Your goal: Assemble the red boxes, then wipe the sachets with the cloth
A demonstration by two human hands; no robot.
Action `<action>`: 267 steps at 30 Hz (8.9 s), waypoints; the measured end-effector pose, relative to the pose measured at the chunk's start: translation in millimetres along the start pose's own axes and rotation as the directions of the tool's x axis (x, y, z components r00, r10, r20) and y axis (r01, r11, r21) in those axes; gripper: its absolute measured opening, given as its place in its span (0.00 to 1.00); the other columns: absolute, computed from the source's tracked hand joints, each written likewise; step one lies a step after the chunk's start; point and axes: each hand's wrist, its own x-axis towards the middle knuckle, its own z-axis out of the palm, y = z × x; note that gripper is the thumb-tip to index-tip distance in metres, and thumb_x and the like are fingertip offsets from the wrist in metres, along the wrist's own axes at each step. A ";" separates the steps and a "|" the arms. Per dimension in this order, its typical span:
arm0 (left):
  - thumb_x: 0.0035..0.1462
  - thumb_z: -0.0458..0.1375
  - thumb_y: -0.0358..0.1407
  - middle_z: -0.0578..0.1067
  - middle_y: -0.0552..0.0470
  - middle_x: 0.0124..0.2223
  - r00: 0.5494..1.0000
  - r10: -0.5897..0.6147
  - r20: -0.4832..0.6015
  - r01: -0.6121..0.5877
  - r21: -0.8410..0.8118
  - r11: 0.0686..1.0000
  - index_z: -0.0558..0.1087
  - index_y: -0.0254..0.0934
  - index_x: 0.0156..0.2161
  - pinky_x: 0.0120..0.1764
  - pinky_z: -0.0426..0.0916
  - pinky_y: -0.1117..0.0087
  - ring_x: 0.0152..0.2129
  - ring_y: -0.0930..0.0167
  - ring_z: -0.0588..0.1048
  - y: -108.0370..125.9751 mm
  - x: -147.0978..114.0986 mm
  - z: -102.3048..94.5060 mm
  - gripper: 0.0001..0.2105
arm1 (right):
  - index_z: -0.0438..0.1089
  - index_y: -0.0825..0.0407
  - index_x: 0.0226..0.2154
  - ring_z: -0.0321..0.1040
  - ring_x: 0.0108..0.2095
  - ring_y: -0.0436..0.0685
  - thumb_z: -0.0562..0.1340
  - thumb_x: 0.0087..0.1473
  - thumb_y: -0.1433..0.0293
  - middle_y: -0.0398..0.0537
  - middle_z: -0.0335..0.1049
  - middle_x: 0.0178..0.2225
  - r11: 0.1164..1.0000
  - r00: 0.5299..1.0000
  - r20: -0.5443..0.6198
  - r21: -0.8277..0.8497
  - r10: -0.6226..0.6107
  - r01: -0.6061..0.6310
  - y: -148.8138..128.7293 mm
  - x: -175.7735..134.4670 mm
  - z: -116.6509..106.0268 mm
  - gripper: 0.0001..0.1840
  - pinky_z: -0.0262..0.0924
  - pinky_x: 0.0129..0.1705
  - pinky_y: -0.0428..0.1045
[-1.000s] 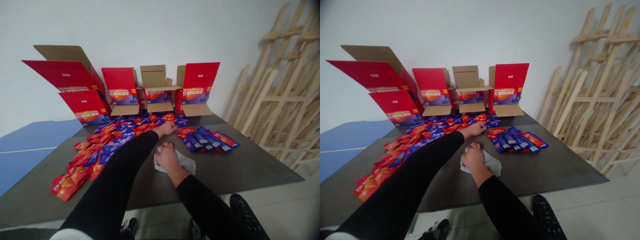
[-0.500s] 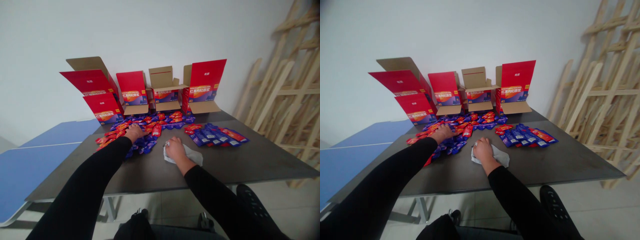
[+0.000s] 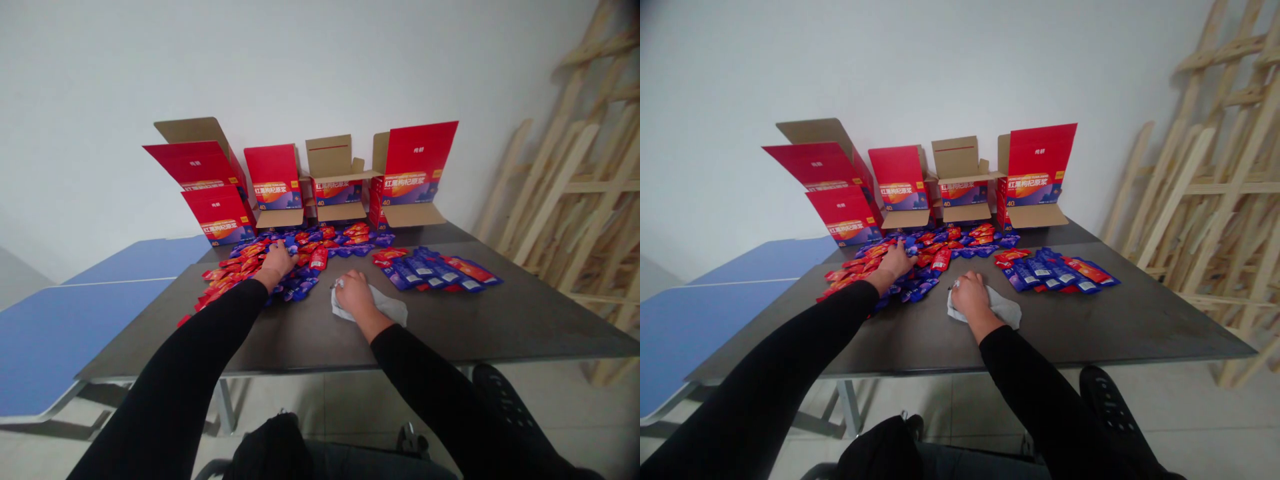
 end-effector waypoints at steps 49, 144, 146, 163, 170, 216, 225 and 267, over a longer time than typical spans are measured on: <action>0.72 0.58 0.43 0.82 0.49 0.33 0.693 0.323 0.645 0.692 -0.720 -0.049 0.80 0.34 0.46 0.22 0.67 0.72 0.21 0.71 0.77 15.1 -121.7 57.0 0.14 | 0.80 0.48 0.51 0.69 0.50 0.63 0.60 0.66 0.71 0.55 0.72 0.46 0.872 0.861 -0.407 0.244 -0.304 0.424 3.9 -13.9 6.2 0.15 0.68 0.58 0.60; 0.66 0.61 0.25 0.81 0.52 0.32 0.869 0.108 0.483 0.484 -0.784 -0.388 0.77 0.34 0.43 0.37 0.76 0.76 0.25 0.75 0.80 12.0 -103.0 41.3 0.04 | 0.80 0.48 0.46 0.71 0.47 0.64 0.61 0.67 0.64 0.55 0.71 0.44 0.883 0.811 -0.580 0.336 -0.081 0.328 25.6 2.6 6.4 0.13 0.72 0.53 0.63; 0.67 0.62 0.27 0.81 0.53 0.32 0.895 0.060 0.442 0.429 -0.813 -0.395 0.77 0.35 0.44 0.39 0.77 0.75 0.26 0.74 0.80 11.9 -101.8 42.8 0.03 | 0.80 0.46 0.46 0.71 0.47 0.63 0.61 0.67 0.63 0.53 0.71 0.44 0.873 0.803 -0.590 0.343 -0.088 0.347 23.0 1.2 4.0 0.12 0.73 0.53 0.63; 0.74 0.54 0.42 0.84 0.42 0.38 0.790 0.235 0.566 0.611 -0.699 -0.371 0.79 0.29 0.49 0.51 0.78 0.63 0.38 0.63 0.85 14.6 -108.4 38.1 0.17 | 0.82 0.42 0.46 0.75 0.45 0.61 0.65 0.63 0.69 0.50 0.76 0.43 0.691 0.751 -0.265 0.293 -0.605 0.660 3.7 -20.5 6.4 0.12 0.76 0.51 0.59; 0.74 0.57 0.40 0.84 0.45 0.36 0.764 0.307 0.568 0.642 -0.717 -0.273 0.79 0.31 0.50 0.43 0.79 0.69 0.31 0.68 0.84 17.4 -114.6 43.3 0.14 | 0.81 0.47 0.47 0.73 0.46 0.62 0.62 0.66 0.68 0.52 0.75 0.43 0.722 0.751 -0.338 0.233 -0.568 0.651 6.0 -16.8 10.1 0.12 0.75 0.51 0.59; 0.70 0.61 0.48 0.81 0.47 0.31 0.708 0.282 0.648 0.700 -0.697 -0.157 0.76 0.33 0.35 0.39 0.77 0.67 0.28 0.66 0.82 17.7 -119.0 54.5 0.19 | 0.79 0.50 0.51 0.72 0.44 0.62 0.62 0.67 0.72 0.54 0.75 0.42 0.621 0.595 -0.463 0.115 -0.657 0.775 -12.3 -24.8 1.1 0.14 0.73 0.47 0.57; 0.72 0.58 0.44 0.77 0.52 0.26 0.694 0.253 0.675 0.705 -0.708 -0.045 0.74 0.36 0.35 0.25 0.70 0.73 0.19 0.72 0.76 22.7 -124.3 58.4 0.15 | 0.80 0.47 0.51 0.73 0.47 0.62 0.62 0.66 0.69 0.53 0.73 0.44 0.773 0.783 -0.491 0.295 -0.381 0.561 1.4 -14.5 11.3 0.14 0.72 0.53 0.60; 0.69 0.55 0.35 0.83 0.37 0.46 0.706 0.377 0.600 0.681 -0.722 -0.127 0.74 0.29 0.59 0.47 0.80 0.59 0.43 0.59 0.84 59.9 -92.9 21.1 0.18 | 0.77 0.51 0.55 0.71 0.55 0.65 0.61 0.62 0.75 0.57 0.75 0.51 0.978 0.980 -0.198 0.204 -0.014 0.055 14.3 5.2 16.5 0.20 0.66 0.60 0.59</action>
